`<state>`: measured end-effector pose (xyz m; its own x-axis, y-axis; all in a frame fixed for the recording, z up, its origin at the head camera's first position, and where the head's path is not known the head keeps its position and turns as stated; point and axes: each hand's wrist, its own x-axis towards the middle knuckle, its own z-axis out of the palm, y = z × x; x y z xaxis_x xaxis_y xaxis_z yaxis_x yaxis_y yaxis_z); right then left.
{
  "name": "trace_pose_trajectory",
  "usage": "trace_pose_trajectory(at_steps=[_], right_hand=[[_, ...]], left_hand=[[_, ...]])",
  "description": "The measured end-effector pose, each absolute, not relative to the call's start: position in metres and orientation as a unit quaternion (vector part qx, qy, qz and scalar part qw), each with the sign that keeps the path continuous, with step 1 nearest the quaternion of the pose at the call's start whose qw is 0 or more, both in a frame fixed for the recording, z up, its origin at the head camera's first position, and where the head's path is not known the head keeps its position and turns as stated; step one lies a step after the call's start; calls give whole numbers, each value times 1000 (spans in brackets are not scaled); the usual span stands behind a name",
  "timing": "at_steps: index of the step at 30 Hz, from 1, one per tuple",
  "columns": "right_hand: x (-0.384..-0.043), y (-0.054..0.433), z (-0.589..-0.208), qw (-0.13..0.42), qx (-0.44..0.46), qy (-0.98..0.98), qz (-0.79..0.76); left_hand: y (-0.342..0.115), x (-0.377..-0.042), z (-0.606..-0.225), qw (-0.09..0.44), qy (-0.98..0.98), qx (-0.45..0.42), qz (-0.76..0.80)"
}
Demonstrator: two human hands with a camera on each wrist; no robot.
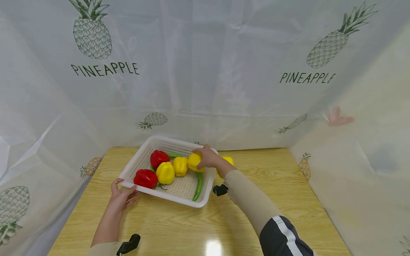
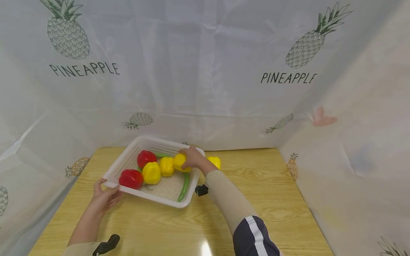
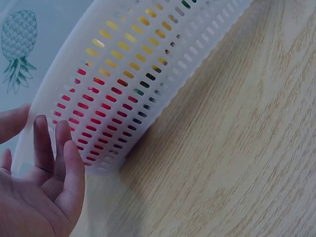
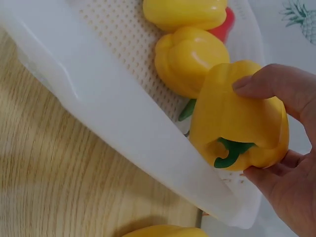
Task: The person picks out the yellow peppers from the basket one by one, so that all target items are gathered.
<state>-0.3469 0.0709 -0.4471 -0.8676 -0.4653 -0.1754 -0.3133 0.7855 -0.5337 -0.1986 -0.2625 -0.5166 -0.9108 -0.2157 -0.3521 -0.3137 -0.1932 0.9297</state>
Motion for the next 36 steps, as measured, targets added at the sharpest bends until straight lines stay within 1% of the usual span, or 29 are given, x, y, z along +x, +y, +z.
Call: trace_pose_trajectory(at_steps=[18,36], right_hand=[[-329,90,-436,139,-203,919,-309],[-324,128,-435,76,-153,915,-366]], left_hand=[[-264,-198,-516,36,633,-206,746],[-264,-198,-517,42,625,-208,751]])
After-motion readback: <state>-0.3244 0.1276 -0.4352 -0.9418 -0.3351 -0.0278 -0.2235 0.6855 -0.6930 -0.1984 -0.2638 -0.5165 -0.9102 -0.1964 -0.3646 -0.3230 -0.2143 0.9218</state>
